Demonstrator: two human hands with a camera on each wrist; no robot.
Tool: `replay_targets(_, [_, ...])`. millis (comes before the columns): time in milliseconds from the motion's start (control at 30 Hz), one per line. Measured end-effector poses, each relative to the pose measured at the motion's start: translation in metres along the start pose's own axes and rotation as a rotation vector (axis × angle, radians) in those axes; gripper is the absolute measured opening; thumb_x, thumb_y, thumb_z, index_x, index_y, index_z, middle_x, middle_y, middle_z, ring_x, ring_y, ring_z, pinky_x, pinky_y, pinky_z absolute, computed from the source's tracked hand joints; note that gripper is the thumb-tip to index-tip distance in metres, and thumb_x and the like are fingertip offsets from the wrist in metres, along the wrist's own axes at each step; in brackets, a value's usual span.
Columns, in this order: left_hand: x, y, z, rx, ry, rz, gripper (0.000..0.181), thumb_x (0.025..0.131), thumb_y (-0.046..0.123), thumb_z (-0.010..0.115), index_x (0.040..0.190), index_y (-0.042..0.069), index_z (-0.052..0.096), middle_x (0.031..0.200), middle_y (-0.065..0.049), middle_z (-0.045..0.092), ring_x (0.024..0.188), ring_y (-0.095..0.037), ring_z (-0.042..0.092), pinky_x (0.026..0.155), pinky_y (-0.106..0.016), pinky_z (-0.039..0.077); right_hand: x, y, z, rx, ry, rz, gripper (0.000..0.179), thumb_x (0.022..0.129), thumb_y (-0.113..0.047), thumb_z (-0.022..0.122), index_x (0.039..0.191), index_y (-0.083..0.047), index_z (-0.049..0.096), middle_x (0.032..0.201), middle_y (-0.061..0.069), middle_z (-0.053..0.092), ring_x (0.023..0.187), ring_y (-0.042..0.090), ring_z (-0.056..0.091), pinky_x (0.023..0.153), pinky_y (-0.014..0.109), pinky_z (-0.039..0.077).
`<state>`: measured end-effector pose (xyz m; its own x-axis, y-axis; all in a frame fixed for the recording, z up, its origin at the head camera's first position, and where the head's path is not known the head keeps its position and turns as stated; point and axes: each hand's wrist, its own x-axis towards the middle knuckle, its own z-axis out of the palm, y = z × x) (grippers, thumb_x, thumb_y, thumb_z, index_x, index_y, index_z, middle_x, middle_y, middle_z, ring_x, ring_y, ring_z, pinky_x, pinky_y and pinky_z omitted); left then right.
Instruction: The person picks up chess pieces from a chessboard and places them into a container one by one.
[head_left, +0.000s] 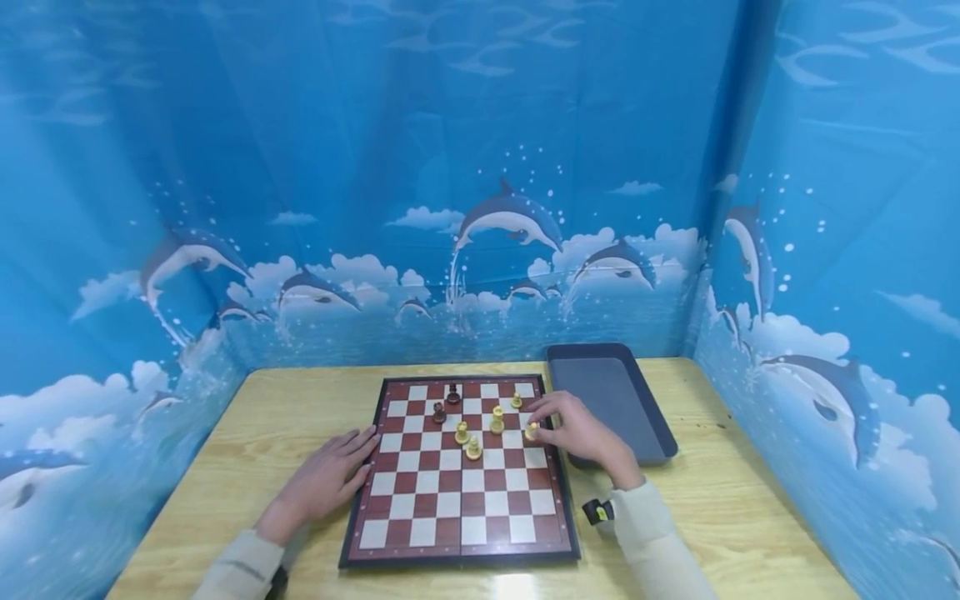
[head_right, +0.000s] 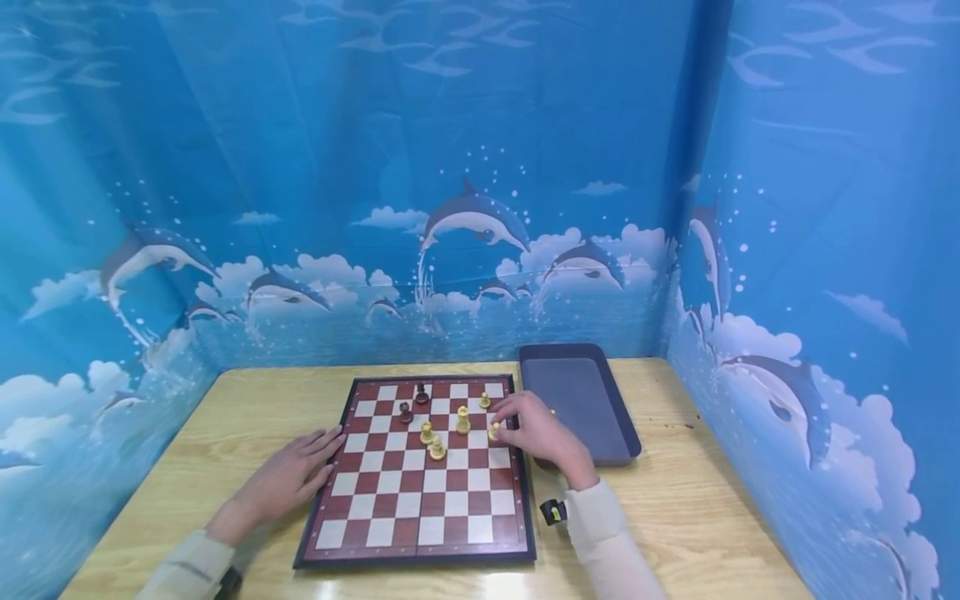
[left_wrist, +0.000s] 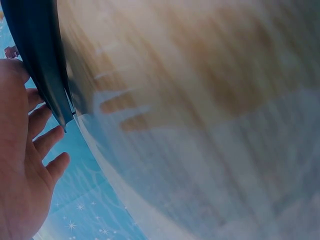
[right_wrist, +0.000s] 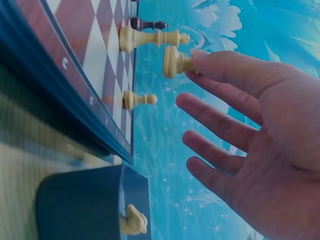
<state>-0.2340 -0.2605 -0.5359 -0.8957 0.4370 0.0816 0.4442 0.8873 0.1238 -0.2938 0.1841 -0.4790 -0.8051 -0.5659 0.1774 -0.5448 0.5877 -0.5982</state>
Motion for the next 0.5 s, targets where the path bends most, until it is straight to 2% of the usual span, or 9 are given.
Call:
replay_targets(333, [0.0,0.001,0.0,0.002,0.007,-0.002,0.054,0.107,0.037,0.049,0.154,0.01,0.044,0.163,-0.01,0.037,0.147,-0.04,0.038,0.12,-0.058,0.033,-0.007,0.007,-0.013,-0.015,0.055,0.055,0.013,0.09,-0.015,0.078,0.102,-0.009,0.08,0.128,0.019,0.068,0.126,0.043,0.055,0.111,0.066,0.039])
replay_targets(500, [0.0,0.001,0.0,-0.005,0.003,-0.005,0.054,0.108,0.038,0.047,0.154,0.01,0.043,0.163,-0.01,0.036,0.147,-0.04,0.038,0.12,-0.059,0.033,-0.011,0.007,-0.021,0.003,0.094,0.084,0.014,0.09,-0.012,0.078,0.102,-0.006,0.08,0.129,0.022,0.067,0.131,0.047,0.05,0.111,0.068,0.038])
